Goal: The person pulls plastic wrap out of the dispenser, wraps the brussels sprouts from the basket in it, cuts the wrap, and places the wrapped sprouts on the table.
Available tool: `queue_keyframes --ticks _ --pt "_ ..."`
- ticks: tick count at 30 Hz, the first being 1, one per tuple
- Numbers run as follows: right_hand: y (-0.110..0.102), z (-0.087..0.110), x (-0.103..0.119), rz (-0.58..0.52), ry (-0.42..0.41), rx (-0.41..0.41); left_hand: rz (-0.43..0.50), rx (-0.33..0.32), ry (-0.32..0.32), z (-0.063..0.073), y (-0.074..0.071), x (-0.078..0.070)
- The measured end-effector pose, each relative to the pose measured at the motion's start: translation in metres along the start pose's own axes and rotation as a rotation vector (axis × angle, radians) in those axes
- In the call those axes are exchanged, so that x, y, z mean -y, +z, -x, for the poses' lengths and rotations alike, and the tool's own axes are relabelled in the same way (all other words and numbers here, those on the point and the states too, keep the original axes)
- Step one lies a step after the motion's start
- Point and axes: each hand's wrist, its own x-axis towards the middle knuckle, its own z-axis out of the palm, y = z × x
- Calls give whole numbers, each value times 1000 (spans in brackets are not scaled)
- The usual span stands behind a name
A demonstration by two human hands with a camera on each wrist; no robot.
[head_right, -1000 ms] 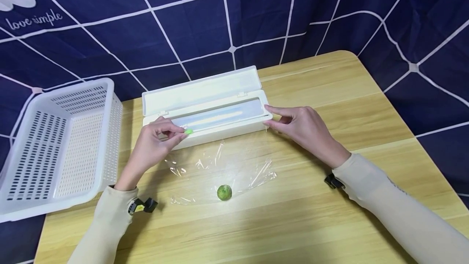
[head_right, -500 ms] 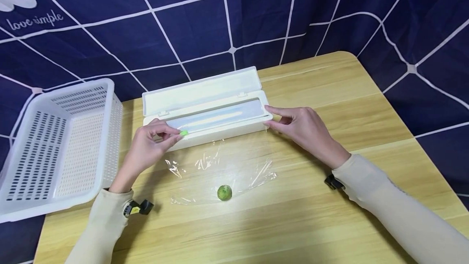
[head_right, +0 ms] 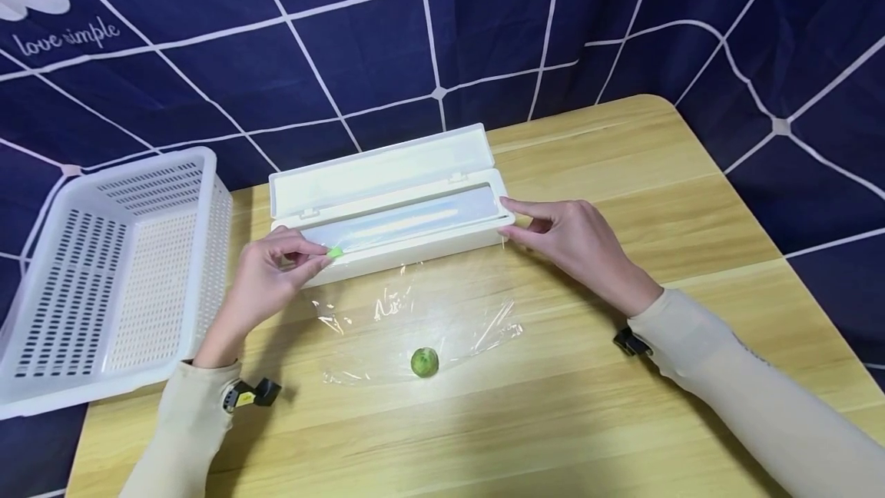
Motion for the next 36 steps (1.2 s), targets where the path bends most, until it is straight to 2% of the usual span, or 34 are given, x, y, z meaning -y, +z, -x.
queue_keyframes --ticks 11,17,24,36 --pt "4 3 0 -13 28 13 -43 -12 19 7 -5 6" --pt "2 2 -1 -16 17 -1 -33 -23 37 5 -4 8" --pt "1 2 -1 -7 14 3 -37 -26 20 5 -5 6" --pt "1 2 -3 22 -4 -10 -45 -34 30 5 -7 6"
